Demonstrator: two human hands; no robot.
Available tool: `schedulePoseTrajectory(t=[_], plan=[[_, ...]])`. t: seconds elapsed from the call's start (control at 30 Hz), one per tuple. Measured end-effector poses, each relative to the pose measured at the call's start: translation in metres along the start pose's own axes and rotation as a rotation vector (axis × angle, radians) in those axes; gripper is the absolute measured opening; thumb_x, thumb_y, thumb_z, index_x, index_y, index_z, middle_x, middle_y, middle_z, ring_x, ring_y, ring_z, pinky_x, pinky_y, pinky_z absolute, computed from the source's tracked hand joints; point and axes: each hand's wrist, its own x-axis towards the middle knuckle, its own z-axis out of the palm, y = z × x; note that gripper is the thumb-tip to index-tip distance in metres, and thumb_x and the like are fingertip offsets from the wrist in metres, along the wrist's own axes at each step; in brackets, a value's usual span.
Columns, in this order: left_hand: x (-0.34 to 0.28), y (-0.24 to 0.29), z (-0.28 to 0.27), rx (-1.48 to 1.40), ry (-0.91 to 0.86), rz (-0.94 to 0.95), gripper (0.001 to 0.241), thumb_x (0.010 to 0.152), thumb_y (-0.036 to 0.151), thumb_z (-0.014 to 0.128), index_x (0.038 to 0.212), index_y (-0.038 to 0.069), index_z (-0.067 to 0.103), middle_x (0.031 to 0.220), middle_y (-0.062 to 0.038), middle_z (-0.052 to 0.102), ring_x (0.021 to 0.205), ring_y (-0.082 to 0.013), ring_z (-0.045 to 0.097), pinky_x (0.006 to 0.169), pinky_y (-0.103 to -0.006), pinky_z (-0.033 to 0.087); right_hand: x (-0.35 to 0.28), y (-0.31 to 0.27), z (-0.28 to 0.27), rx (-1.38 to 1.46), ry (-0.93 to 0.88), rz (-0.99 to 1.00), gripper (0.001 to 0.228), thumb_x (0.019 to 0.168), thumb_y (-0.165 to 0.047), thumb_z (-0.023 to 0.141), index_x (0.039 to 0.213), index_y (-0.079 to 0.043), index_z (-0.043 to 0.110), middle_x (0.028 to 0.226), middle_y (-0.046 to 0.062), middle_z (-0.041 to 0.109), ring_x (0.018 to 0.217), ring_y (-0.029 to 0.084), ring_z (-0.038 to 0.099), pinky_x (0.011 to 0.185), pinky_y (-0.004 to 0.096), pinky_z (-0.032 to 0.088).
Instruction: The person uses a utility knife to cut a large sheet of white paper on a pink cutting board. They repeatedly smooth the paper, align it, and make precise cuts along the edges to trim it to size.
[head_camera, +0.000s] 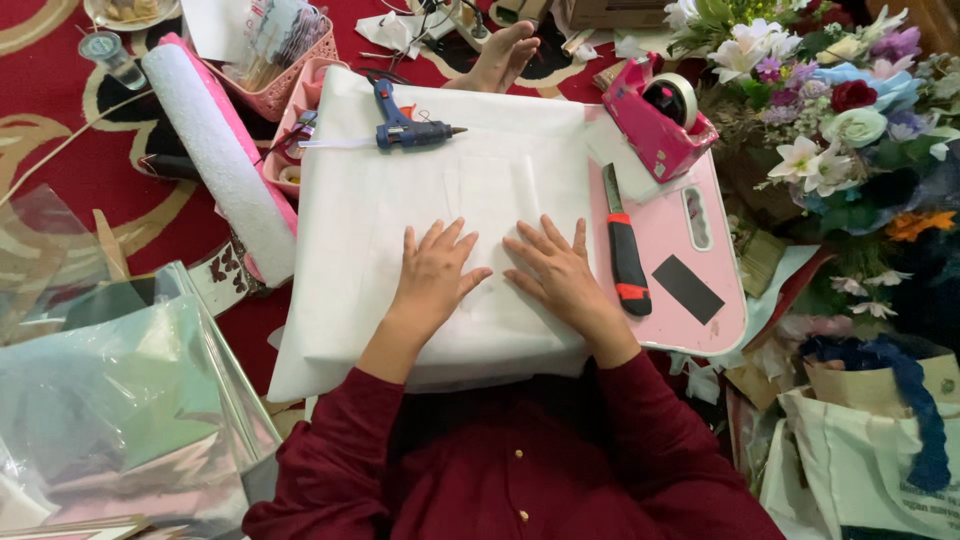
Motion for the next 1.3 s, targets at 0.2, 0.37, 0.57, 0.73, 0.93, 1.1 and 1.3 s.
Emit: schedulePoseTrajectory(t=[0.2, 0.37, 0.57, 0.73, 0.93, 1.1, 1.3], plan=[[-0.001, -0.002, 0.014, 0.015, -0.023, 0.009, 0.053, 0.086, 0.052, 0.053, 0.126, 0.018, 0.054, 0.138, -0.008, 0.045, 0.133, -0.0341, 0.032, 0.104, -0.0678, 0.006, 0.000, 0.011, -0.001, 0.049, -0.008, -0.028, 0.040, 0.088, -0.045, 0.056, 0.125, -0.030, 0.055, 0.136, 0.004, 0.049, 0.135, 0.035, 0.028, 0.105, 0.064, -0.004], [-0.008, -0.001, 0.012, -0.048, 0.034, 0.025, 0.055, 0.084, 0.056, 0.053, 0.125, 0.019, 0.056, 0.137, -0.009, 0.047, 0.133, -0.0348, 0.032, 0.104, -0.0677, 0.003, -0.005, 0.022, 0.005, 0.058, 0.032, -0.009, 0.045, 0.085, -0.047, 0.059, 0.125, -0.028, 0.055, 0.142, 0.007, 0.042, 0.134, 0.036, 0.029, 0.108, 0.062, 0.007], [-0.012, 0.001, 0.007, -0.129, 0.074, 0.009, 0.060, 0.083, 0.060, 0.052, 0.127, 0.019, 0.054, 0.137, -0.011, 0.047, 0.133, -0.0352, 0.032, 0.103, -0.0688, 0.000, -0.011, 0.032, 0.013, 0.115, 0.032, -0.005, 0.043, 0.087, -0.045, 0.057, 0.126, -0.028, 0.056, 0.142, 0.009, 0.041, 0.133, 0.037, 0.030, 0.110, 0.056, 0.015], [-0.009, -0.004, 0.002, -0.205, 0.024, -0.027, 0.054, 0.085, 0.054, 0.054, 0.126, 0.019, 0.055, 0.140, -0.011, 0.044, 0.135, -0.0335, 0.029, 0.104, -0.0683, 0.001, -0.011, 0.028, 0.003, 0.118, 0.006, -0.034, 0.044, 0.088, -0.042, 0.056, 0.129, -0.027, 0.053, 0.142, 0.013, 0.039, 0.132, 0.041, 0.030, 0.108, 0.056, 0.023], [-0.005, -0.016, -0.018, -0.629, 0.043, -0.072, 0.055, 0.081, 0.054, 0.061, 0.127, 0.025, 0.054, 0.139, -0.009, 0.045, 0.132, -0.0356, 0.035, 0.104, -0.0693, 0.007, -0.011, 0.032, 0.002, 0.125, 0.001, -0.089, 0.043, 0.087, -0.038, 0.058, 0.127, -0.024, 0.055, 0.140, 0.016, 0.041, 0.129, 0.045, 0.033, 0.104, 0.058, 0.026], [-0.004, -0.016, -0.015, -0.309, 0.075, -0.056, 0.034, 0.088, 0.038, 0.060, 0.119, 0.023, 0.060, 0.130, -0.004, 0.053, 0.125, -0.0285, 0.045, 0.106, -0.0631, 0.018, -0.010, 0.031, 0.000, 0.118, -0.033, -0.054, 0.043, 0.088, -0.042, 0.056, 0.128, -0.028, 0.054, 0.143, 0.012, 0.038, 0.132, 0.043, 0.029, 0.105, 0.059, 0.021], [0.025, 0.001, -0.009, -0.090, 0.011, 0.055, 0.053, 0.088, 0.050, 0.052, 0.130, 0.017, 0.051, 0.140, -0.009, 0.043, 0.131, -0.0348, 0.036, 0.106, -0.0650, 0.017, -0.010, 0.029, 0.001, 0.107, -0.033, -0.023, 0.041, 0.088, -0.041, 0.056, 0.128, -0.031, 0.054, 0.146, 0.007, 0.036, 0.135, 0.038, 0.024, 0.106, 0.062, 0.011]])
